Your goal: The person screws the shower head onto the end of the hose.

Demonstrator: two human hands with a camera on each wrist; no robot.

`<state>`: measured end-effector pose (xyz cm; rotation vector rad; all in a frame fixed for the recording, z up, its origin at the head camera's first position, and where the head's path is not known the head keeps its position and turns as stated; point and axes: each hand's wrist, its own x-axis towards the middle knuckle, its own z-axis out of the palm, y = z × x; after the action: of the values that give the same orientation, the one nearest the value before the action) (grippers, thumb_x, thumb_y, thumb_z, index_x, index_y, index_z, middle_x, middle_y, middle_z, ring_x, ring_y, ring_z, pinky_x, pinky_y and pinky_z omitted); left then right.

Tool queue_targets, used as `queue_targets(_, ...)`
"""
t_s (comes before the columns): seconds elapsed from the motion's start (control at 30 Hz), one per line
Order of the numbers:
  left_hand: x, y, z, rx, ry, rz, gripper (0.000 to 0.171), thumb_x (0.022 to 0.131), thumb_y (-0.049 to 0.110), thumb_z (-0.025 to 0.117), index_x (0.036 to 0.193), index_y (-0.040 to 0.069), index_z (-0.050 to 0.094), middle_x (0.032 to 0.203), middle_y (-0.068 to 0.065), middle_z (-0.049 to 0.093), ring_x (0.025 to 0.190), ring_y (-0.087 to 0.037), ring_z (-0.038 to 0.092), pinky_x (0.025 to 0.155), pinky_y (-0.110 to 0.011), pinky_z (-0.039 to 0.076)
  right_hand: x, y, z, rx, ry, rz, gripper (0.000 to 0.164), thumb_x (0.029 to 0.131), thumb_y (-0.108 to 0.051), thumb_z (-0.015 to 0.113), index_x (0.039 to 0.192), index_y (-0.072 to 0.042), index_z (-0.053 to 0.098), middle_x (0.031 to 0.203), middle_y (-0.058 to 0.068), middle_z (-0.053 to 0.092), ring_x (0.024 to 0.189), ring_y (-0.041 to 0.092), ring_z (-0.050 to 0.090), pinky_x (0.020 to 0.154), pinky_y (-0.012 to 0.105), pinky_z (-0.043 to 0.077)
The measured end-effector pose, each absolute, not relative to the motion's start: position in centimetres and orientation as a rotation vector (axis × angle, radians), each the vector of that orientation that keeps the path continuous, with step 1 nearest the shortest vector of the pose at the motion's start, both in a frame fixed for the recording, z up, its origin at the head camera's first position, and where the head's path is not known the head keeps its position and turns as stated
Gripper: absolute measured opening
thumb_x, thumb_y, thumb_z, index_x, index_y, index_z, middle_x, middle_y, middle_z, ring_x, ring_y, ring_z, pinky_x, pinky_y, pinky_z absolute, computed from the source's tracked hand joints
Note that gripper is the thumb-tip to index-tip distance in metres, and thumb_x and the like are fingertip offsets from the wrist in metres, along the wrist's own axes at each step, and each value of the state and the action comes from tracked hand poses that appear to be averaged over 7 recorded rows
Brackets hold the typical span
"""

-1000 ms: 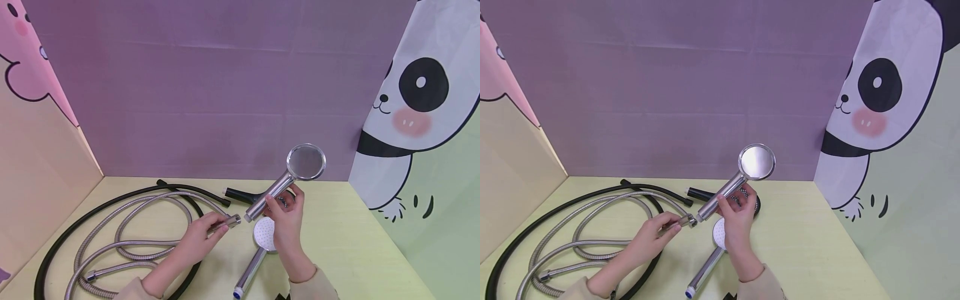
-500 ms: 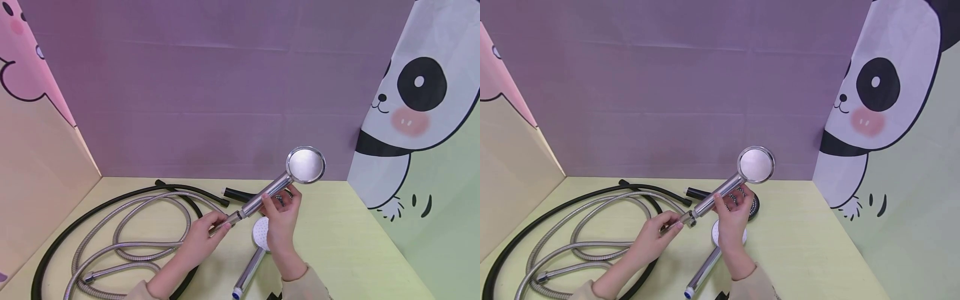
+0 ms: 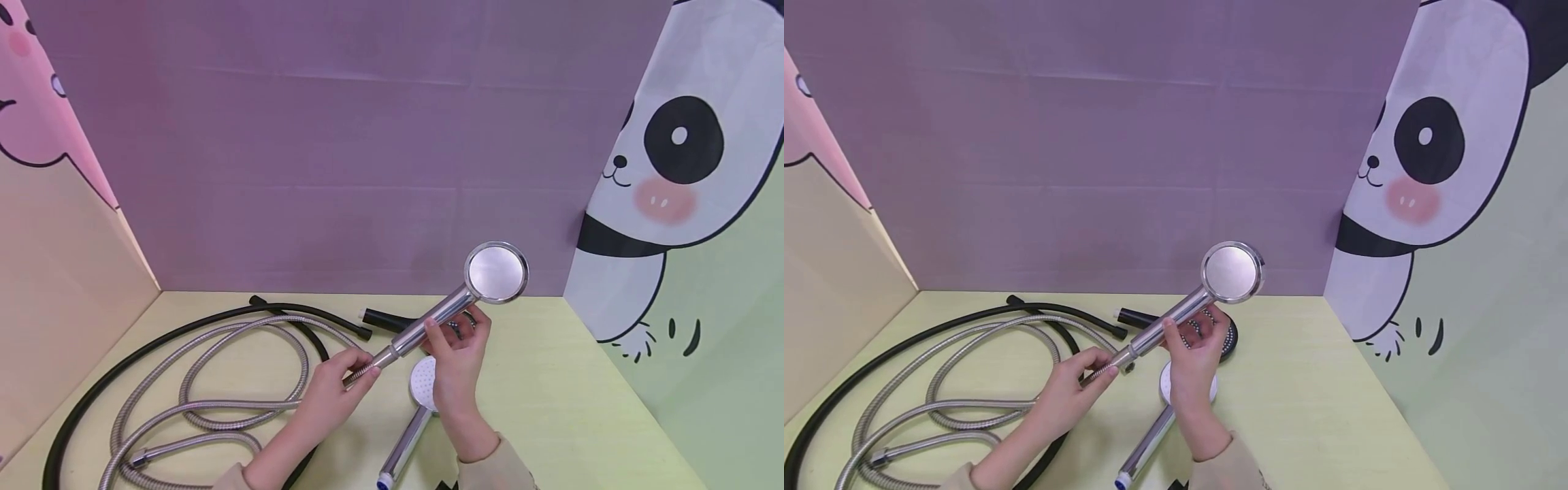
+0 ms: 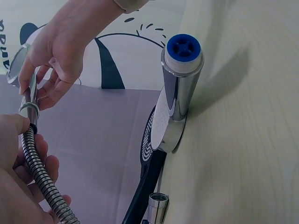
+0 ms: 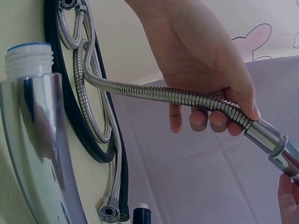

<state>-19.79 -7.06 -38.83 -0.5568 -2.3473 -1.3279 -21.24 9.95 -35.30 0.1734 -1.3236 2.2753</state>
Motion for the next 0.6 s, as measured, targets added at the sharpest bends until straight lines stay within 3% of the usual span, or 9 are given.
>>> queue_targets(0.23,-19.78,-6.87,-38.65,-0.542,-2.353,-1.35,0.01,0.083,0.015,0.072,0.092,0.018,0.067,0.077,0.013,0.059,0.071,-0.004,0.051,0.056,-0.02,0.043,-21.24,9.91,-35.37,0.165,-1.334,2.279,0.059,0.083,0.007,0.065,0.127,-0.016,0.033,0.101,0.001,0.054,0.081,0.01,0.061,0.064,0.026,0.054)
queue_targets(0.6,-19.7,-6.65,-38.51,-0.557,-2.333,-1.358,0.013,0.084,0.012,0.07,0.096,0.015,0.069,0.078,0.013,0.061,0.069,-0.002,0.052,0.06,-0.021,0.045,-21.19,10.11,-35.22,0.175,-1.337,2.282,0.059,0.083,0.006,0.065,0.128,-0.016,0.032,0.102,0.003,0.054,0.082,0.011,0.061,0.065,0.028,0.055)
